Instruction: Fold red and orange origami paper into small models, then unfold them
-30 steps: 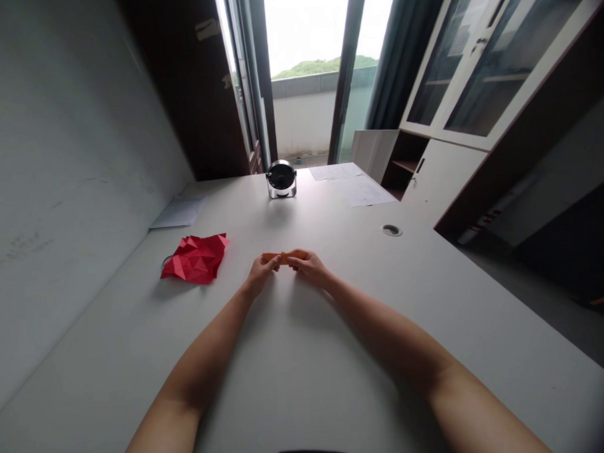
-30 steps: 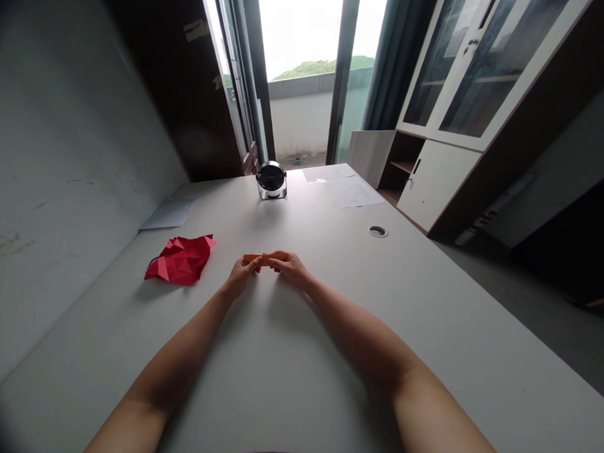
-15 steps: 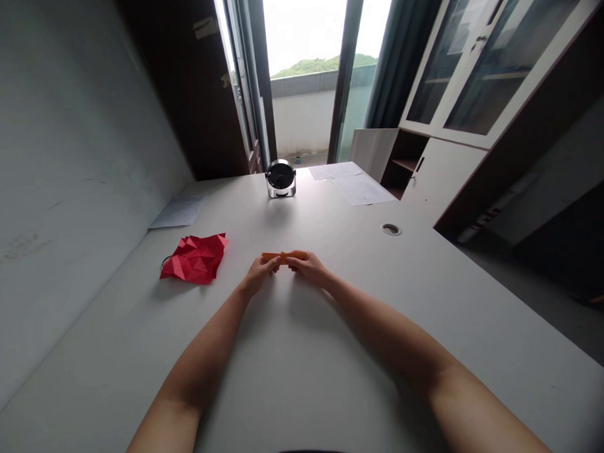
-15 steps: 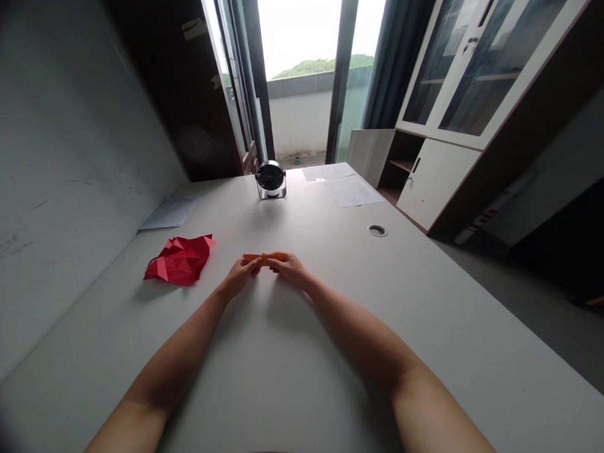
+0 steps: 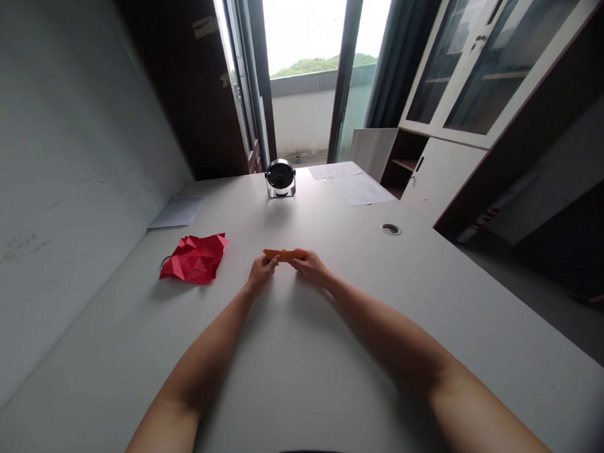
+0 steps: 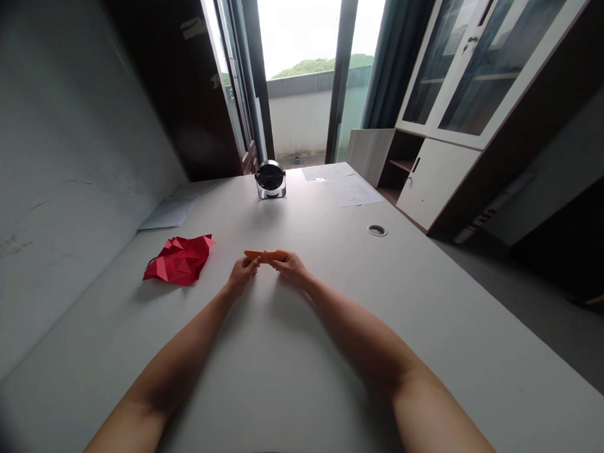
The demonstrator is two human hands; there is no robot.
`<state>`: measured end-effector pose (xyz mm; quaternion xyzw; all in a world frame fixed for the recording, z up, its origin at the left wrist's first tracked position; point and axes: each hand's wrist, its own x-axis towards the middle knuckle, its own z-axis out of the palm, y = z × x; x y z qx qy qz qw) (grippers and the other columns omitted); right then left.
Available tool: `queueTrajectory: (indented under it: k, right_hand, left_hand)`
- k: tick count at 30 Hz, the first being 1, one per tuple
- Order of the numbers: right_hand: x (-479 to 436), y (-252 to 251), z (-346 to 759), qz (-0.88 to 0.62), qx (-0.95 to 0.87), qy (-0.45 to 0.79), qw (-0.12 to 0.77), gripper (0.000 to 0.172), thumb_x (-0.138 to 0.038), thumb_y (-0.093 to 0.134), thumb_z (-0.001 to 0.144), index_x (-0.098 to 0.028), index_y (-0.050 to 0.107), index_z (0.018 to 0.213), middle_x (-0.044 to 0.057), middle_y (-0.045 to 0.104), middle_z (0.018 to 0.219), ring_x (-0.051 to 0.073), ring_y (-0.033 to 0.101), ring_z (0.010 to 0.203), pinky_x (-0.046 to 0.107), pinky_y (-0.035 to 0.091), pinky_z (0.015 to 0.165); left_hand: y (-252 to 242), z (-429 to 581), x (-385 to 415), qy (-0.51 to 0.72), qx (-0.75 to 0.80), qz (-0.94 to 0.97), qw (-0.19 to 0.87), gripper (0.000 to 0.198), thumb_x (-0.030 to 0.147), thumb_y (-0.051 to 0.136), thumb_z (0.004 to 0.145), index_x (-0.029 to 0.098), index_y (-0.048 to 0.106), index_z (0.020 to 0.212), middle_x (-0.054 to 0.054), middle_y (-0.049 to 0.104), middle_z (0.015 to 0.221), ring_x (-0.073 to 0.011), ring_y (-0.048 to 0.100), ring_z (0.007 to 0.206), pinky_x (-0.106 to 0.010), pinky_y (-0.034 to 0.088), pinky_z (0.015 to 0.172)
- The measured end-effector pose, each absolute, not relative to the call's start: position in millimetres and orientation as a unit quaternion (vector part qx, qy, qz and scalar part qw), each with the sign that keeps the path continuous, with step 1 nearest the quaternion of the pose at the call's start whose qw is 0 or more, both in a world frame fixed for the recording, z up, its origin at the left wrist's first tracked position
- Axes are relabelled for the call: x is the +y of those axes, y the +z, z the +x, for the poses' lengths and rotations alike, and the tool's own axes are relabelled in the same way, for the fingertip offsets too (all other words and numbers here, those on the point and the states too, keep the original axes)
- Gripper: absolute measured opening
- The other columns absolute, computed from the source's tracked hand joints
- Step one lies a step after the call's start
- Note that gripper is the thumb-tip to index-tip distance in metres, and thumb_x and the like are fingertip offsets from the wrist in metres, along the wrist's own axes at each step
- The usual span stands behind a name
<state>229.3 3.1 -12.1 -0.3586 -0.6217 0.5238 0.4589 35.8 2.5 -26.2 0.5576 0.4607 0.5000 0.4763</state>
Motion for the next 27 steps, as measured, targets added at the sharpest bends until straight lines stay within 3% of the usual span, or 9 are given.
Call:
queueTrajectory:
  k: [5, 12, 16, 20, 27]
  right_hand:
    - [7, -17, 230, -0.351, -0.661, 0.499, 0.436, 0.042, -0.058, 0.068, 0.079, -0.017, 0.071, 0.090, -0.001, 0.056, 0.065, 0.013, 0.046, 0.060, 0.028, 0.034, 0.058]
    - [13, -18, 235, -0.385, -0.631, 0.495, 0.456, 0.044, -0.056, 0.069, 0.078, -0.016, 0.072, 0.096, -0.001, 0.057, 0.064, 0.012, 0.045, 0.059, 0.026, 0.035, 0.055]
    - [14, -19, 236, -0.392, -0.634, 0.486, 0.455, 0.040, -0.054, 0.067, 0.079, -0.017, 0.072, 0.092, -0.002, 0.055, 0.062, 0.012, 0.044, 0.058, 0.026, 0.034, 0.054]
    - [15, -21, 235, -0.385, -0.642, 0.482, 0.455, 0.038, -0.050, 0.066, 0.080, -0.018, 0.072, 0.098, 0.000, 0.061, 0.069, 0.013, 0.047, 0.061, 0.026, 0.038, 0.057]
    - [14, -21, 234, -0.405, -0.634, 0.459, 0.473, 0.036, -0.051, 0.062, 0.083, -0.018, 0.071, 0.094, 0.001, 0.063, 0.070, 0.014, 0.052, 0.064, 0.027, 0.041, 0.060]
  left_hand:
    - [-21, 36, -2, 0.455, 0.462, 0.606, 0.461, 0.040, 0.054, 0.071, 0.077, 0.014, 0.068, 0.074, -0.001, 0.057, 0.058, -0.0122, 0.049, 0.054, -0.026, 0.035, 0.054]
    - [-18, 32, -1, 0.468, 0.483, 0.602, 0.430, 0.041, 0.055, 0.070, 0.078, 0.015, 0.068, 0.072, 0.002, 0.053, 0.055, -0.0111, 0.045, 0.051, -0.026, 0.033, 0.053]
    - [-20, 31, -2, 0.462, 0.489, 0.602, 0.430, 0.039, 0.053, 0.070, 0.079, 0.015, 0.069, 0.072, 0.000, 0.058, 0.056, -0.0130, 0.051, 0.053, -0.026, 0.038, 0.055]
    - [-19, 32, -4, 0.468, 0.467, 0.605, 0.444, 0.036, 0.049, 0.072, 0.079, 0.014, 0.073, 0.085, -0.004, 0.067, 0.070, -0.0160, 0.059, 0.064, -0.028, 0.045, 0.062]
    - [-18, 31, -2, 0.473, 0.471, 0.583, 0.463, 0.034, 0.047, 0.074, 0.077, 0.014, 0.074, 0.084, -0.004, 0.066, 0.068, -0.0157, 0.058, 0.063, -0.029, 0.045, 0.063]
